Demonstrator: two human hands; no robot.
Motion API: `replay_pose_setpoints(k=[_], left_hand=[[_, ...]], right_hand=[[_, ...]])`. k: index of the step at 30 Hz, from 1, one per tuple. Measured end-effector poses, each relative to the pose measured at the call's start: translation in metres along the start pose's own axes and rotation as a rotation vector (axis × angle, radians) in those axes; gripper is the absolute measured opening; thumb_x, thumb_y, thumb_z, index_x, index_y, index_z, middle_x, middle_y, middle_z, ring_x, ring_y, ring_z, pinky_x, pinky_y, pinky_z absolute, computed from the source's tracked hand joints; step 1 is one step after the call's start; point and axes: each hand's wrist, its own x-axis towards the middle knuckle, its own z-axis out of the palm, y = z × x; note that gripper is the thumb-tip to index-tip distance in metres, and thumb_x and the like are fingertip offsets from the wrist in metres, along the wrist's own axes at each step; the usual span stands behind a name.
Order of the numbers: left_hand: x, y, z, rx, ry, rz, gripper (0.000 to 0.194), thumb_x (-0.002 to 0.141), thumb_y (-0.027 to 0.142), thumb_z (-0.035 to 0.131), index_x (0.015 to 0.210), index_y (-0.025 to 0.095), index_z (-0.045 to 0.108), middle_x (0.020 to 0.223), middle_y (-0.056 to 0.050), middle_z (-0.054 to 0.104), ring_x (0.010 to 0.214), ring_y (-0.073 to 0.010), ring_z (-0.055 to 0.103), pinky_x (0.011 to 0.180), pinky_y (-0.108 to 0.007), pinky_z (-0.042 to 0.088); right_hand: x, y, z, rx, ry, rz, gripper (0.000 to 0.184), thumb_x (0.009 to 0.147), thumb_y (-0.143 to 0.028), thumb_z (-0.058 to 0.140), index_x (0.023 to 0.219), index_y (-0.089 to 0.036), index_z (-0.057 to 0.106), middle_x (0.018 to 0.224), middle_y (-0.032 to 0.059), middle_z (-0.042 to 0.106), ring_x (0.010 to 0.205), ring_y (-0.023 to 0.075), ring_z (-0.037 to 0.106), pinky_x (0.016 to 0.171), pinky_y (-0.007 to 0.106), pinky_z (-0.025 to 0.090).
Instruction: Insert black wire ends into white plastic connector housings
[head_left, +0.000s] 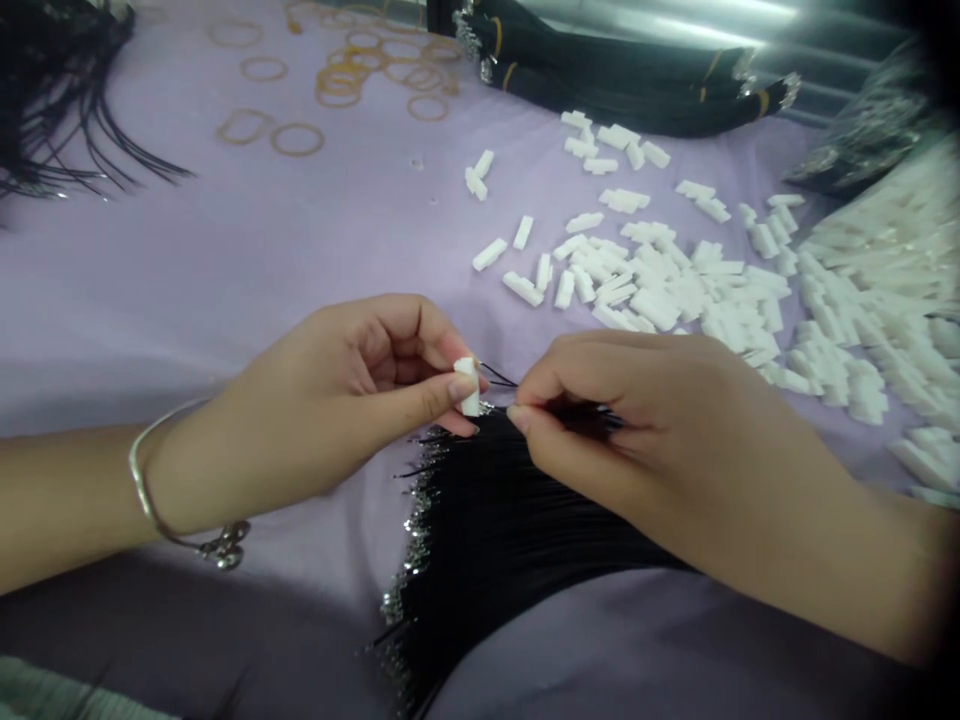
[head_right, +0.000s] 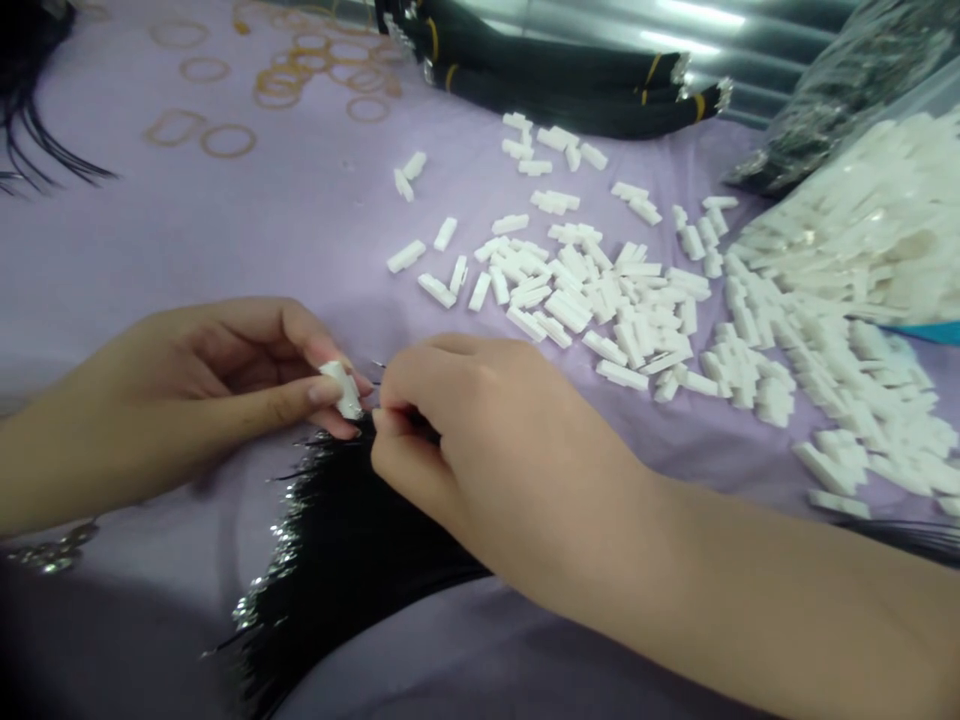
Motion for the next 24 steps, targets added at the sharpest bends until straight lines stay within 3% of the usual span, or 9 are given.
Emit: replay_pose_setpoints(k=[24], left_hand=[[0.0046, -0.0003, -0.0004, -0.147, -0.022, -0.058, 0.010, 0.076, 0.016, 0.072, 0.074, 0.021, 0.063, 0.069, 0.005, 0.071, 0.066, -0.0095, 0.070, 0.060, -0.010, 0.057]], right_hand=[[-0.0021, -0.0014, -0.0017, -0.040, 0.056, -0.020, 0.016, 0.082, -0.012, 0.057, 0.068, -0.020, 0.061, 0.062, -0.0060, 0.056, 0.055, 0.0059, 0.051, 0.054, 0.020, 0.038]])
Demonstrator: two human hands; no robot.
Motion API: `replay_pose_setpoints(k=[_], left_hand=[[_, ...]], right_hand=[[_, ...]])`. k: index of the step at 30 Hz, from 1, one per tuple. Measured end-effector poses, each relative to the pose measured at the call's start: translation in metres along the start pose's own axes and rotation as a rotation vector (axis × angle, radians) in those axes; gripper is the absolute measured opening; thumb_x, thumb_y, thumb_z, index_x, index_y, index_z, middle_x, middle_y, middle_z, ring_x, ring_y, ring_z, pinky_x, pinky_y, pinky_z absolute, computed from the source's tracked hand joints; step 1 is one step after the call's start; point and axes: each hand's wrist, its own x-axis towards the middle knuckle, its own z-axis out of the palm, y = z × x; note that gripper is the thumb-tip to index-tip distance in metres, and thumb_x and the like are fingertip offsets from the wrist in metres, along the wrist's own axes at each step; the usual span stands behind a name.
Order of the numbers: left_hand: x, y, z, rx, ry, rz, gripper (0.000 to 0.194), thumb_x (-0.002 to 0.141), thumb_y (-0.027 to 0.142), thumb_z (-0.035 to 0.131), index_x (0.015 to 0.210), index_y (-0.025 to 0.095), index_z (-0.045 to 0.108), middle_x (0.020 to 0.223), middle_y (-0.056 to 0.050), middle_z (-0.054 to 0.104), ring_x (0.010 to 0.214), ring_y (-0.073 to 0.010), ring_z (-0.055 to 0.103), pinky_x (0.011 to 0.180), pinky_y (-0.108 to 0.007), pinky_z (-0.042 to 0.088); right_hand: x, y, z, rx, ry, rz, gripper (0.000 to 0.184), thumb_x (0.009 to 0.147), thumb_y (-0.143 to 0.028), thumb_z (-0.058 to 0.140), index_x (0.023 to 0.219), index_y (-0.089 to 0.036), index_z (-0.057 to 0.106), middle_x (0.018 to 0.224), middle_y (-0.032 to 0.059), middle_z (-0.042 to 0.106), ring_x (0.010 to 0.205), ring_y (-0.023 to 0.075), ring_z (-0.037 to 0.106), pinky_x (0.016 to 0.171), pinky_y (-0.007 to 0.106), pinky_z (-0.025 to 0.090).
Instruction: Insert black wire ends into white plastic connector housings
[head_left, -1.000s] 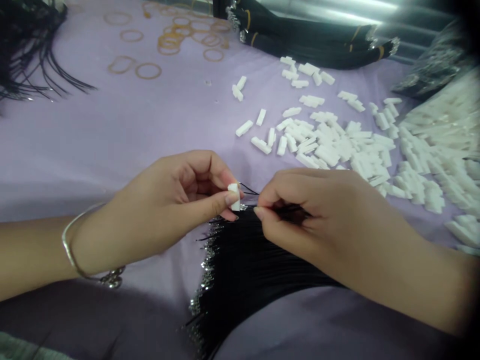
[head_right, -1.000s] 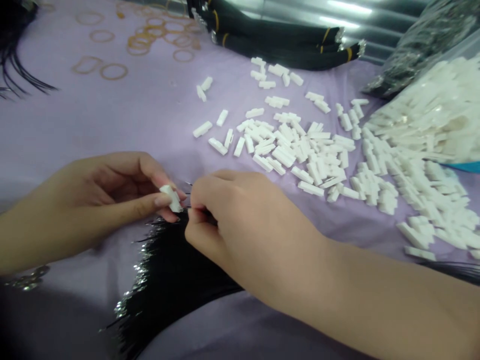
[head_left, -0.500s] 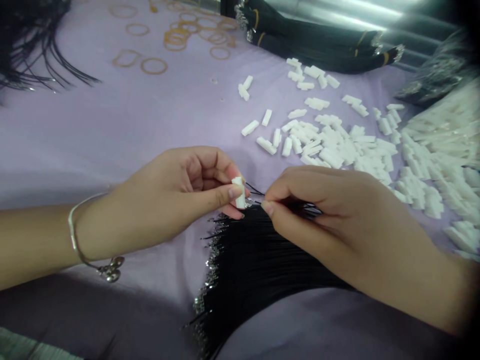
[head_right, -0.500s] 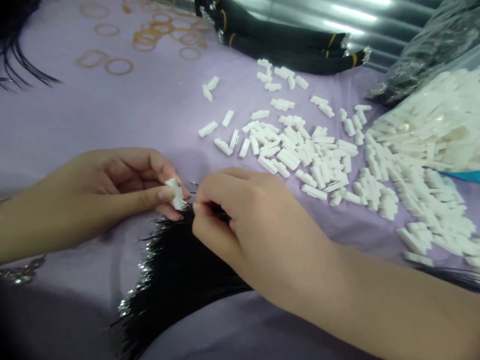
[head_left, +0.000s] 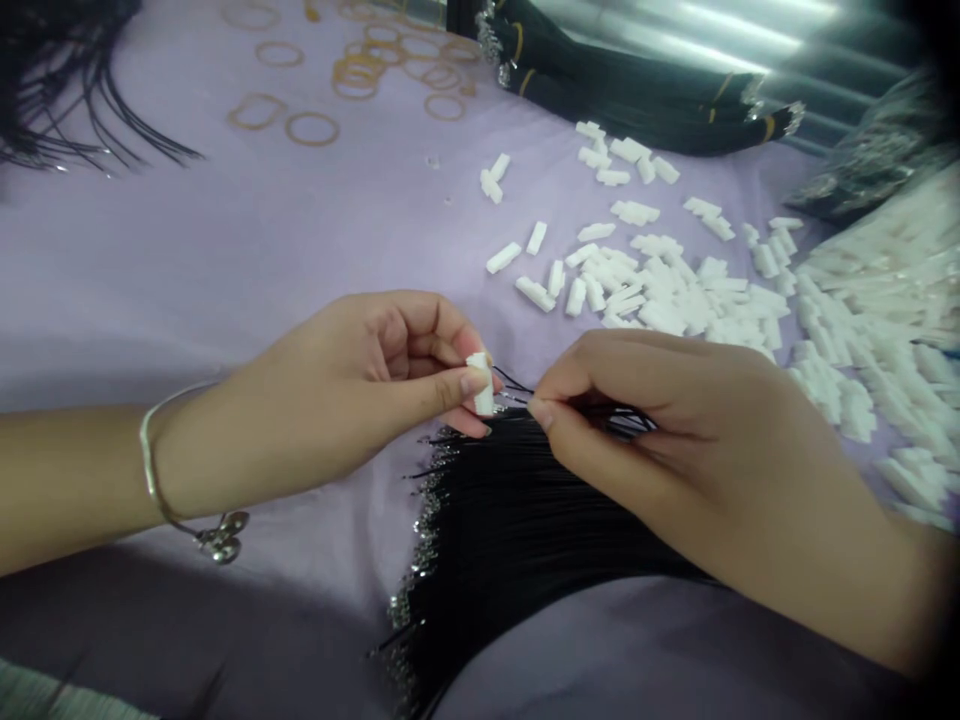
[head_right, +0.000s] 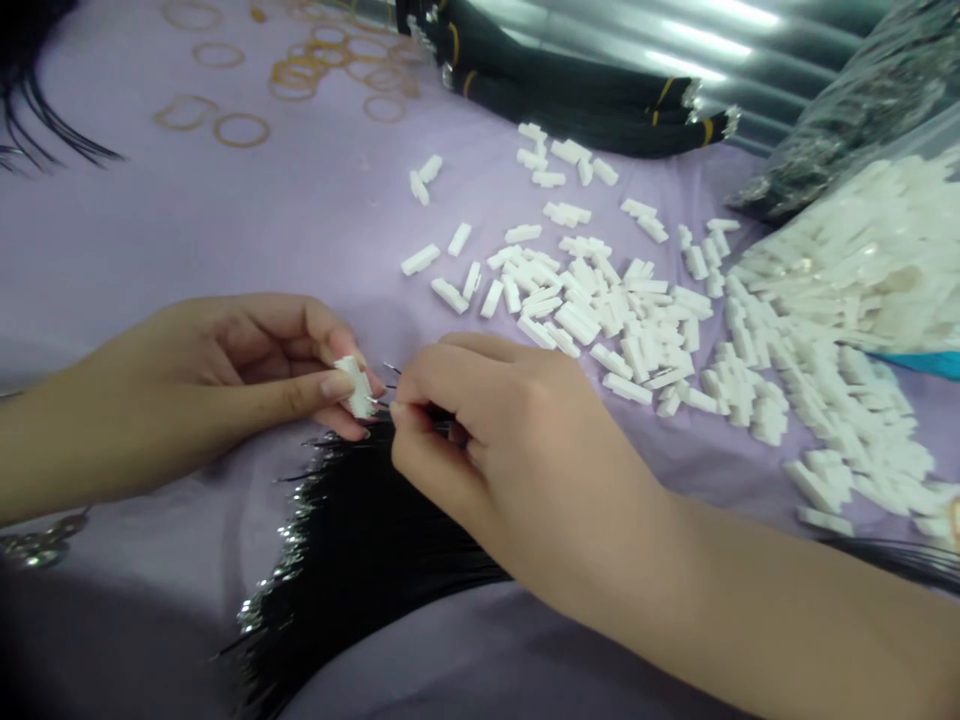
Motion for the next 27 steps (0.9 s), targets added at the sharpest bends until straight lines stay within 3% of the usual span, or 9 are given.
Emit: replay_pose_setpoints(k=[21, 27], left_hand=[[-0.0012, -0.0013, 0.0006, 0.013, 0.017, 0.031, 0.009, 0.078, 0.018, 0.070, 0.075, 0.020, 0.061, 0.068, 0.004, 0.071, 0.066, -0.0093, 0.070, 0.060, -0.010, 0.056], [-0.0016, -0.0028, -0.0015, 0.021, -0.002, 0.033, 0.011, 0.076, 0.020, 0.072, 0.075, 0.023, 0.062, 0.070, 0.005, 0.071, 0.068, -0.0118, 0.071, 0.063, -0.014, 0.059]], right_hand=[[-0.0007, 0.0002, 0.0024, -0.017, -0.012, 0.065, 0.014, 0.077, -0.013, 0.058, 0.066, -0.020, 0.060, 0.059, -0.0060, 0.055, 0.053, 0.0066, 0.049, 0.055, 0.020, 0.038], [-0.0014, 0.0012, 0.0027, -0.051, -0.002, 0.069, 0.013, 0.076, -0.013, 0.057, 0.066, -0.020, 0.059, 0.059, -0.0053, 0.056, 0.055, 0.0074, 0.049, 0.054, 0.022, 0.036]])
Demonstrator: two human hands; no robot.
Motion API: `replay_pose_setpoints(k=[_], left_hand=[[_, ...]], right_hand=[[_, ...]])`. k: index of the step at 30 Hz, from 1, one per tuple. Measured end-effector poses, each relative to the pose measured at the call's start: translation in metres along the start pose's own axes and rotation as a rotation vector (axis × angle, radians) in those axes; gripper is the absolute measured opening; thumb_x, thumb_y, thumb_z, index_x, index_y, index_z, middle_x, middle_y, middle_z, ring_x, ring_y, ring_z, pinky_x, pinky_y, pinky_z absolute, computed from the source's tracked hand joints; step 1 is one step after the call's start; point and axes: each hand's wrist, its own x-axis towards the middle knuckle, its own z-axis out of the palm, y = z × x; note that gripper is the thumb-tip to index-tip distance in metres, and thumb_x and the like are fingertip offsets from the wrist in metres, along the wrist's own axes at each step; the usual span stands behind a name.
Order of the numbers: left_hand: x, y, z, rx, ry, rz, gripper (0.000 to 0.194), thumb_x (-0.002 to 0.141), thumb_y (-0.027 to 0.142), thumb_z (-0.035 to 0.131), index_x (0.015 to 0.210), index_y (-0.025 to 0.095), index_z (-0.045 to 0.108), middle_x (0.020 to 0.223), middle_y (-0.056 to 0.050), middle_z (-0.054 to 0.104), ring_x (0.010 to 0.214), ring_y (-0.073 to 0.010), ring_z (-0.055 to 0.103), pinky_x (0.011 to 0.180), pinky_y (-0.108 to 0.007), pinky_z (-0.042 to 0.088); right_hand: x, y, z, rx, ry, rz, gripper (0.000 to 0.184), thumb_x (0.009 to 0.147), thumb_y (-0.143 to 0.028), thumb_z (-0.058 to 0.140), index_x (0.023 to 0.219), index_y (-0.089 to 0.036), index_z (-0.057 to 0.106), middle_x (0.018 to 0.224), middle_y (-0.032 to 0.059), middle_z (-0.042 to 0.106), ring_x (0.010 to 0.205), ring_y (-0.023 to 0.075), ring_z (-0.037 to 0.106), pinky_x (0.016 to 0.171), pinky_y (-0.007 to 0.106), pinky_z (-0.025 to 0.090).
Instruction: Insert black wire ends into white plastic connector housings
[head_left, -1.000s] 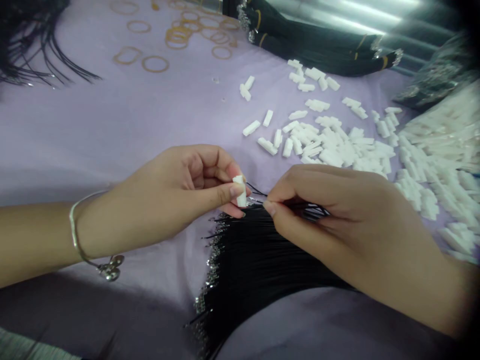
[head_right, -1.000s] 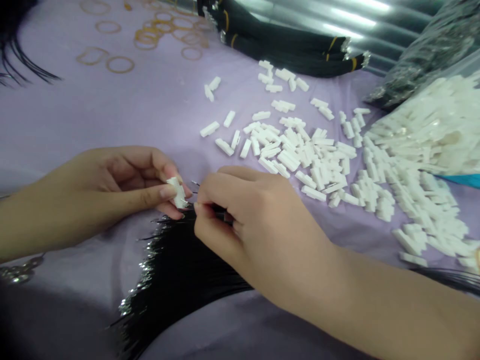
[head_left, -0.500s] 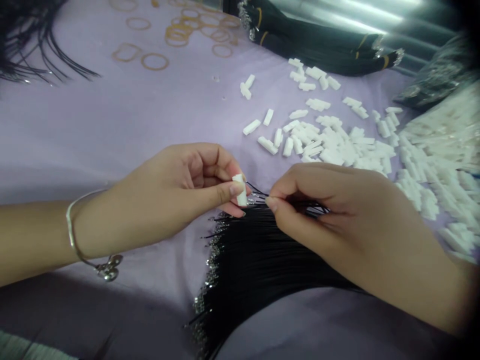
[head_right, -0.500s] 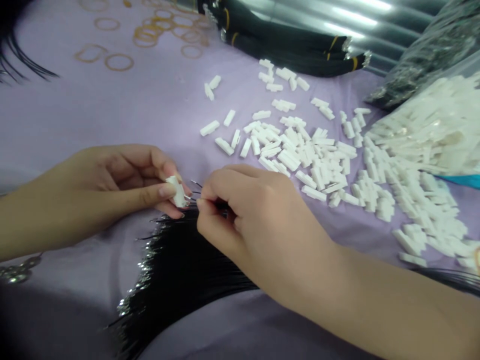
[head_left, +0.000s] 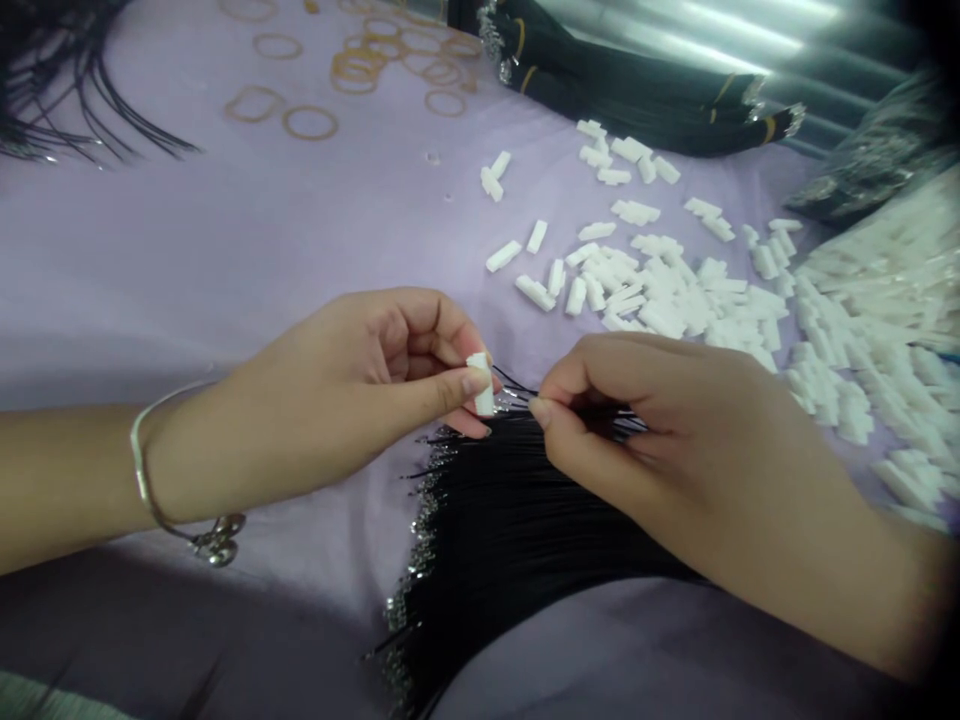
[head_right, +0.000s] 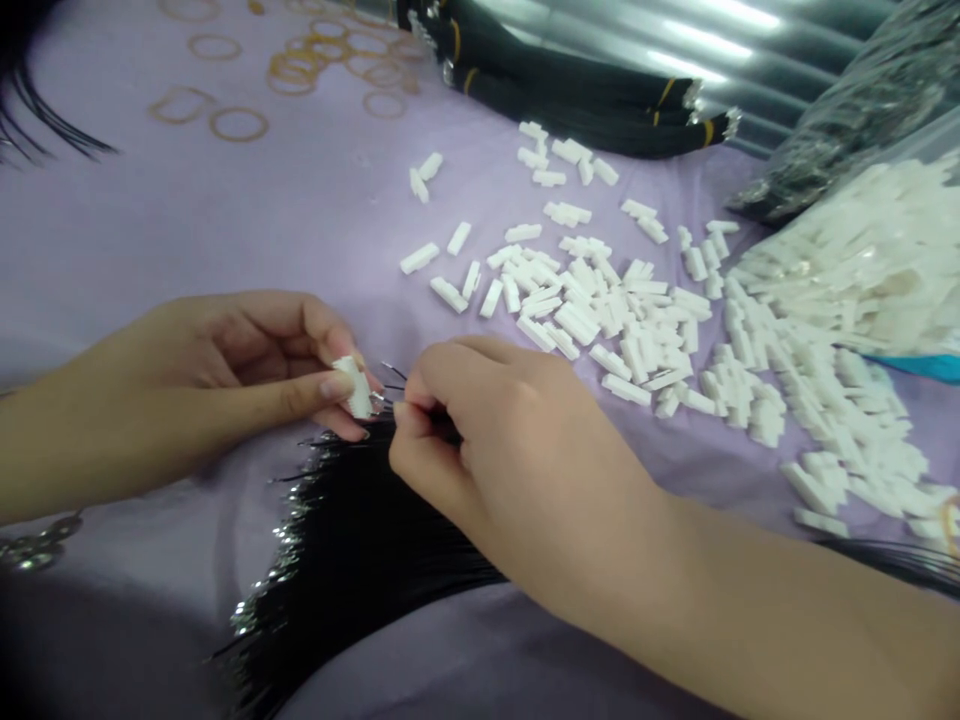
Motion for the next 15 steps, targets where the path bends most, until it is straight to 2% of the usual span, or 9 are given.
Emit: replay_pose_setpoints(k=[9, 15], left_hand=[[0.0000, 0.0006, 0.0014, -0.007, 0.002, 0.004, 0.011, 0.078, 0.015, 0.071, 0.076, 0.020, 0.061, 0.069, 0.005, 0.071, 0.066, -0.0078, 0.070, 0.060, -0.007, 0.055], [0.0021, 0.0013, 0.0020, -0.061, 0.001, -0.032, 0.009, 0.080, 0.012, 0.065, 0.075, 0.018, 0.060, 0.068, 0.004, 0.071, 0.064, -0.0072, 0.069, 0.058, -0.006, 0.055]], right_hand=[[0.0027, -0.0030, 0.0014, 0.041, -0.031, 0.018, 0.013, 0.078, -0.014, 0.057, 0.066, -0.019, 0.060, 0.060, -0.0052, 0.056, 0.054, 0.0066, 0.048, 0.052, 0.021, 0.035], [0.0016, 0.0005, -0.0003, 0.062, -0.011, -0.068, 0.013, 0.079, -0.012, 0.057, 0.068, -0.018, 0.059, 0.061, -0.0055, 0.054, 0.054, 0.0049, 0.047, 0.050, 0.019, 0.033]])
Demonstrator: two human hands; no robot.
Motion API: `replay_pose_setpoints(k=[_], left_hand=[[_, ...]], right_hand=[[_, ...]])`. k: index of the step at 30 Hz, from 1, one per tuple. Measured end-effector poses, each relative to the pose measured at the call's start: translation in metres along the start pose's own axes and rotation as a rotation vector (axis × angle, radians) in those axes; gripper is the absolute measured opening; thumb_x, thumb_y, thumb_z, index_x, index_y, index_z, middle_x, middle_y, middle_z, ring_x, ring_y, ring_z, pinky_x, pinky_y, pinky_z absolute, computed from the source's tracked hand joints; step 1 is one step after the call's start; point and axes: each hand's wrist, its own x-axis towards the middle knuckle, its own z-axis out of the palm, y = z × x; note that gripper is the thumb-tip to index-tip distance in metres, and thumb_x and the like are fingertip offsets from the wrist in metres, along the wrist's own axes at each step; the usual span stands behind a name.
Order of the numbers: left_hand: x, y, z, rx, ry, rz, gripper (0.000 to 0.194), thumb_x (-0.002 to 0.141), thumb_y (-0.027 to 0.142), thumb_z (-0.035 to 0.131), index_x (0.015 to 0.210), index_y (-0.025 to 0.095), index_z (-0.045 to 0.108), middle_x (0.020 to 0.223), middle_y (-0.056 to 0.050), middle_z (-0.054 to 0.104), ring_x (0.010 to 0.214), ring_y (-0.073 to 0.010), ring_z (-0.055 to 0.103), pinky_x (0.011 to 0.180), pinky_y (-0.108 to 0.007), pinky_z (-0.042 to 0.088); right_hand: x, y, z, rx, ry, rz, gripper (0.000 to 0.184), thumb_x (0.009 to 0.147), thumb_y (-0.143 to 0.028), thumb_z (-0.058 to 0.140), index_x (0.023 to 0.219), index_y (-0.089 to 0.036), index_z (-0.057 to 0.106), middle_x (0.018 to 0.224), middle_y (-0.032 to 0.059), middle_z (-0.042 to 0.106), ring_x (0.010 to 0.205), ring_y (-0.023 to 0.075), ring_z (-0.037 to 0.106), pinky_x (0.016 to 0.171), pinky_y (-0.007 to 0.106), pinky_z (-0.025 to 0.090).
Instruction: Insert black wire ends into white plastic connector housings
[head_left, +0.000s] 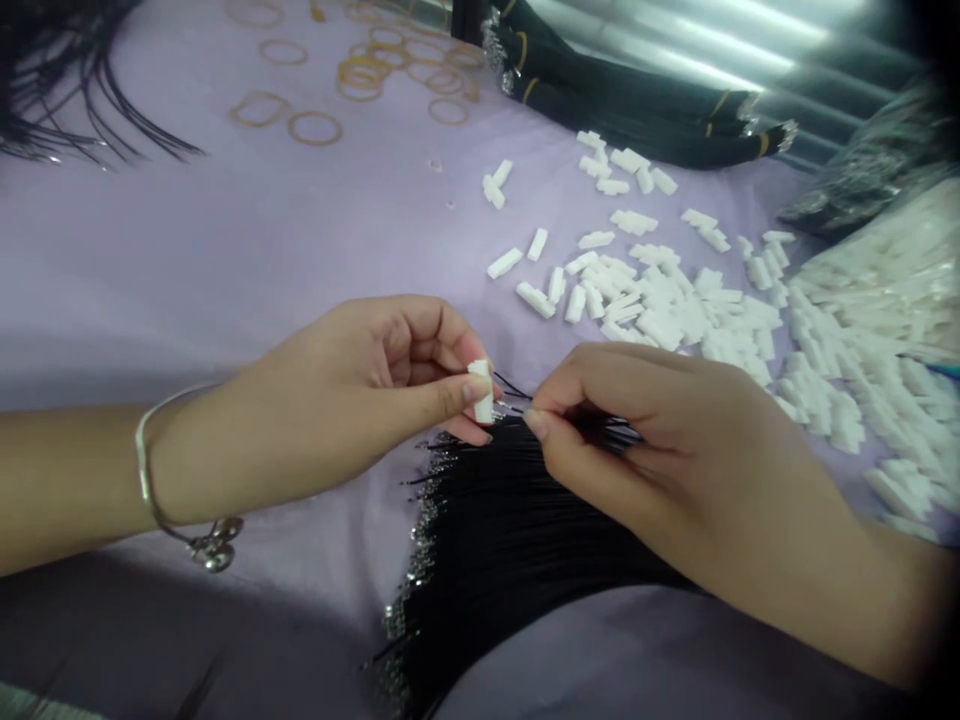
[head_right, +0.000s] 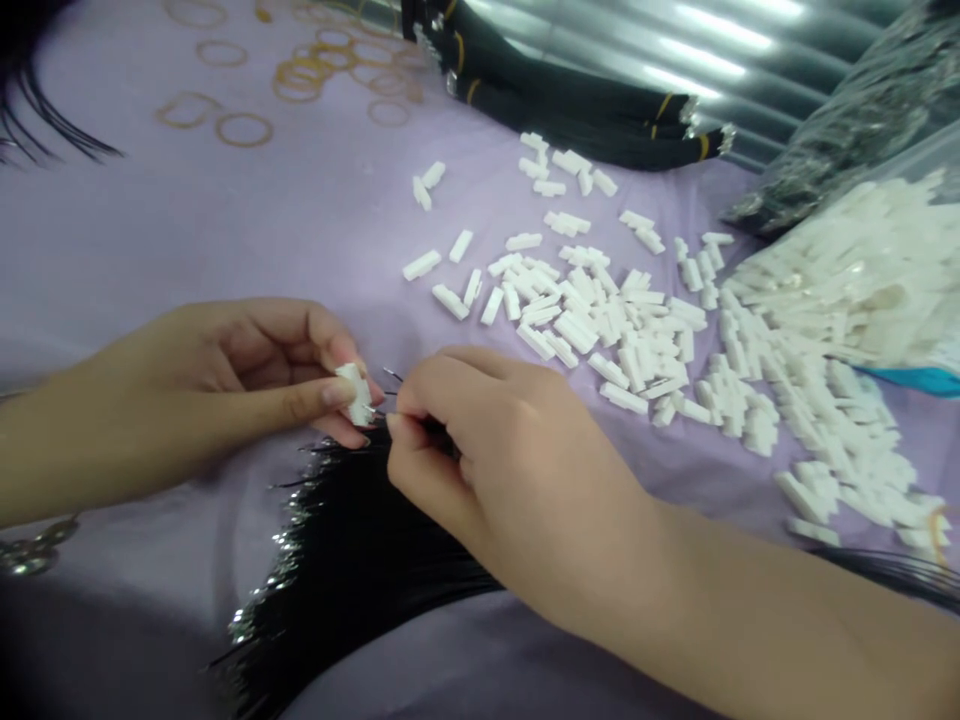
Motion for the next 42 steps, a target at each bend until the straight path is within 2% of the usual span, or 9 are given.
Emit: replay_pose_setpoints(k=[5, 11, 17, 22, 27, 35, 38, 42], left_hand=[[-0.001, -0.001, 0.001, -0.020, 0.005, -0.008, 0.008, 0.078, 0.011, 0.065, 0.074, 0.016, 0.061, 0.067, 0.003, 0.071, 0.063, -0.0069, 0.069, 0.057, -0.005, 0.054], [0.001, 0.003, 0.004, -0.044, 0.024, -0.019, 0.010, 0.076, 0.008, 0.065, 0.070, 0.015, 0.061, 0.062, 0.004, 0.070, 0.059, -0.0082, 0.069, 0.055, -0.008, 0.053], [0.003, 0.004, 0.004, -0.084, 0.043, -0.050, 0.013, 0.076, 0.005, 0.063, 0.068, 0.015, 0.061, 0.060, 0.004, 0.069, 0.056, -0.0088, 0.069, 0.053, -0.009, 0.054], [0.002, 0.003, 0.005, -0.099, 0.049, -0.057, 0.014, 0.076, 0.004, 0.062, 0.068, 0.015, 0.059, 0.060, 0.003, 0.068, 0.058, -0.0084, 0.068, 0.054, -0.009, 0.054], [0.001, 0.003, 0.006, -0.068, 0.057, -0.048, 0.013, 0.077, 0.004, 0.062, 0.070, 0.014, 0.060, 0.062, 0.003, 0.067, 0.058, -0.0073, 0.067, 0.053, -0.008, 0.053], [0.001, 0.006, 0.008, -0.066, 0.069, -0.083, 0.017, 0.079, 0.001, 0.059, 0.068, 0.013, 0.060, 0.058, 0.004, 0.065, 0.054, -0.0050, 0.064, 0.051, -0.005, 0.051], [0.002, 0.004, 0.004, -0.100, 0.038, -0.072, 0.013, 0.080, 0.003, 0.060, 0.072, 0.013, 0.063, 0.063, 0.004, 0.068, 0.058, -0.0062, 0.067, 0.055, -0.008, 0.054], [0.005, 0.000, -0.007, -0.162, -0.136, -0.064, 0.016, 0.081, 0.008, 0.062, 0.089, 0.018, 0.070, 0.078, 0.003, 0.073, 0.073, -0.0108, 0.071, 0.070, -0.018, 0.059]], right_hand=[[0.001, 0.000, 0.001, -0.002, -0.016, 0.028, 0.013, 0.079, -0.013, 0.058, 0.067, -0.018, 0.061, 0.060, -0.0053, 0.055, 0.055, 0.0053, 0.047, 0.052, 0.019, 0.035], [0.006, 0.001, 0.004, 0.057, -0.095, 0.061, 0.015, 0.082, -0.015, 0.057, 0.069, -0.018, 0.063, 0.060, -0.0065, 0.057, 0.054, 0.0048, 0.049, 0.051, 0.019, 0.036], [0.007, 0.003, 0.001, 0.155, -0.158, 0.142, 0.013, 0.084, -0.021, 0.056, 0.075, -0.023, 0.065, 0.061, -0.0085, 0.060, 0.052, 0.0049, 0.050, 0.045, 0.018, 0.035], [0.008, 0.001, 0.002, 0.179, -0.134, 0.167, 0.016, 0.082, -0.017, 0.057, 0.069, -0.021, 0.064, 0.056, -0.0084, 0.057, 0.050, 0.0039, 0.047, 0.045, 0.017, 0.034], [0.009, -0.002, 0.007, 0.259, -0.132, 0.173, 0.016, 0.083, -0.016, 0.057, 0.071, -0.021, 0.065, 0.057, -0.0084, 0.058, 0.050, 0.0039, 0.047, 0.044, 0.016, 0.033], [0.009, -0.007, 0.011, 0.264, -0.108, 0.171, 0.016, 0.082, -0.014, 0.055, 0.069, -0.020, 0.064, 0.058, -0.0064, 0.060, 0.050, 0.0054, 0.049, 0.046, 0.017, 0.035], [0.009, -0.004, 0.009, 0.278, -0.127, 0.182, 0.015, 0.083, -0.015, 0.055, 0.071, -0.020, 0.063, 0.058, -0.0066, 0.059, 0.050, 0.0054, 0.047, 0.046, 0.017, 0.034], [0.008, 0.003, 0.003, 0.425, -0.167, 0.186, 0.014, 0.085, -0.018, 0.055, 0.074, -0.020, 0.063, 0.059, -0.0077, 0.055, 0.052, 0.0045, 0.045, 0.046, 0.016, 0.033]])
